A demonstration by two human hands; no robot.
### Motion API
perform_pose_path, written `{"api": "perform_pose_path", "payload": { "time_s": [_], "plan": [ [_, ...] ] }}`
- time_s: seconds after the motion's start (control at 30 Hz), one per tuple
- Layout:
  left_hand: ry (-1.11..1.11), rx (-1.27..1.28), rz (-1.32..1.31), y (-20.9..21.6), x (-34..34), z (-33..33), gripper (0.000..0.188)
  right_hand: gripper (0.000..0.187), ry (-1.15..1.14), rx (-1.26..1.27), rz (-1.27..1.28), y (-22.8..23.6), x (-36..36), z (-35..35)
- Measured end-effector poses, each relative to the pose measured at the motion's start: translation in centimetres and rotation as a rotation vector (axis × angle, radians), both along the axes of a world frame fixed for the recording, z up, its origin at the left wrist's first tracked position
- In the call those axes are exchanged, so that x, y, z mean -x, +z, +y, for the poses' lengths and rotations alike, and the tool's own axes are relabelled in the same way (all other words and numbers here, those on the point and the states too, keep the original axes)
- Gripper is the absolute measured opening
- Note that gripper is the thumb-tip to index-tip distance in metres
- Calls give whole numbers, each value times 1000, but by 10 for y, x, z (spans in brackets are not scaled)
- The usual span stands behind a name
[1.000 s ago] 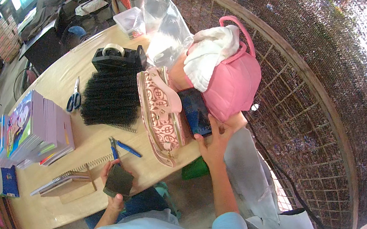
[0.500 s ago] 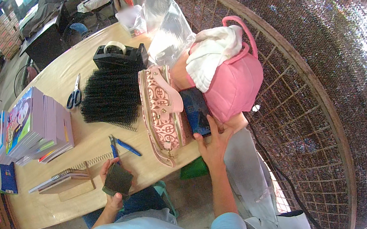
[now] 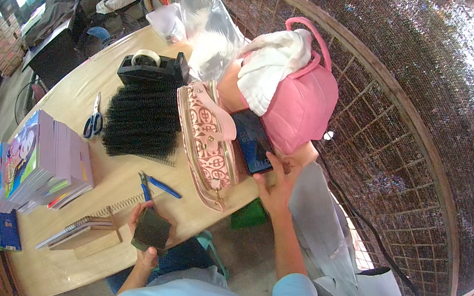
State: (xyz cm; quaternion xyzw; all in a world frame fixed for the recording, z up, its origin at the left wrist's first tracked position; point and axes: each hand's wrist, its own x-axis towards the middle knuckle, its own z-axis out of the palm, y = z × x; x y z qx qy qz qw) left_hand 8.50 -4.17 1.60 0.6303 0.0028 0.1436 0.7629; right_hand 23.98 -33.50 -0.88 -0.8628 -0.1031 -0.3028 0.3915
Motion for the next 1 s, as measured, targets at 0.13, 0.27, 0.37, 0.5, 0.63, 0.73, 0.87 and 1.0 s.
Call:
{"api": "perform_pose_path", "payload": {
  "time_s": [0.13, 0.27, 0.37, 0.5, 0.63, 0.73, 0.87, 1.0],
  "plan": [
    [10, 24, 13, 1, 1, -2, 117, 56, 32, -20, 11, -1, 4, -2],
    [-10, 24, 21, 2, 1, -1, 116, 54, 56, -55, -8, -2, 6, 0],
    [-13, 6, 10, -1, 0, 0, 115, 53, 45, -37, -18, -1, 7, 2],
    [-19, -1, 9, -1, 0, 1, 115, 50, 36, -11, -10, 1, 5, 5],
    [-3, -11, -9, -4, -1, 0, 116, 44, 76, -12, -47, -6, 6, 1],
    [7, -6, -5, -2, -1, -1, 116, 40, 98, 20, -50, -7, 7, -1],
    [-7, 9, 12, 2, 0, -1, 116, 40, 126, 4, -88, -10, 7, -3],
    [-8, 17, 15, 1, 0, -1, 116, 40, 77, -52, -65, -8, 6, 1]
  ]
}}
